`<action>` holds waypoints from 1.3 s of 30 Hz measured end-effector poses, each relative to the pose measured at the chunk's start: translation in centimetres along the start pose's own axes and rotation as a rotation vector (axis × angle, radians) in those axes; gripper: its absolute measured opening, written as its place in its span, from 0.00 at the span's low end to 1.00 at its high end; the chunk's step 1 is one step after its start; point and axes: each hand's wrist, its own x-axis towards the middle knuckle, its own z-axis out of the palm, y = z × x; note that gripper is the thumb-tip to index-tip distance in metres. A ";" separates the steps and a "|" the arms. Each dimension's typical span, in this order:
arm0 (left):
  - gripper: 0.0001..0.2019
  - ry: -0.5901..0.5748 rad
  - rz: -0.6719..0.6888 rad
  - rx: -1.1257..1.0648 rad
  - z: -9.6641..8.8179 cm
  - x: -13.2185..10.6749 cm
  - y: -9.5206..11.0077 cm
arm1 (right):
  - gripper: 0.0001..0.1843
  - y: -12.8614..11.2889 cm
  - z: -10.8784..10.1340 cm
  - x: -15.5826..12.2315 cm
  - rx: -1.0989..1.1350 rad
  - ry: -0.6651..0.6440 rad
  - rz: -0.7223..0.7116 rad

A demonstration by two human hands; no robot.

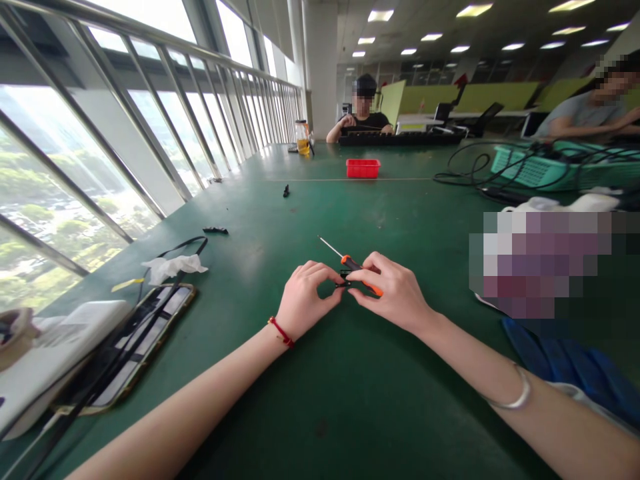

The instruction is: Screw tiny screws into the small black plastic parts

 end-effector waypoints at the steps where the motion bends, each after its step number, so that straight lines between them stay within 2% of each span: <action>1: 0.02 0.003 0.006 -0.005 0.0 0.0 0.0 | 0.08 0.1 0.0 0.0 -0.001 0.002 0.004; 8: 0.03 -0.010 0.042 0.033 0.1 -0.2 0.0 | 0.07 0.4 0.3 -0.2 0.032 -0.039 0.020; 12: 0.05 -0.012 0.107 0.068 0.0 -0.2 0.0 | 0.07 0.4 0.0 -0.2 0.046 -0.061 0.015; 16: 0.04 -0.010 0.077 0.044 -0.1 -0.1 -0.2 | 0.13 1.0 -0.3 -0.3 0.044 -0.046 0.023; 20: 0.03 -0.059 -0.008 0.003 0.2 0.3 -0.5 | 0.13 2.8 0.2 -0.2 -0.024 0.032 0.274; 23: 0.03 -0.124 -0.004 0.044 1.0 1.2 -0.8 | 0.13 4.2 0.8 -0.1 -0.053 0.003 0.468; 26: 0.04 -0.166 -0.007 0.051 2.2 2.2 -1.0 | 0.13 4.9 1.0 -0.1 -0.049 -0.069 0.534; 30: 0.04 -0.182 -0.064 -0.029 2.9 3.0 -1.3 | 0.13 5.1 1.1 -0.2 -0.019 -0.124 0.539; 33: 0.05 -0.151 -0.096 -0.056 1.7 2.6 -2.1 | 0.13 5.2 1.1 -0.2 0.008 -0.155 0.533; 39: 0.07 -0.051 -0.220 0.011 -2.4 0.7 -4.9 | 0.12 5.0 1.3 -0.2 0.004 -0.181 0.514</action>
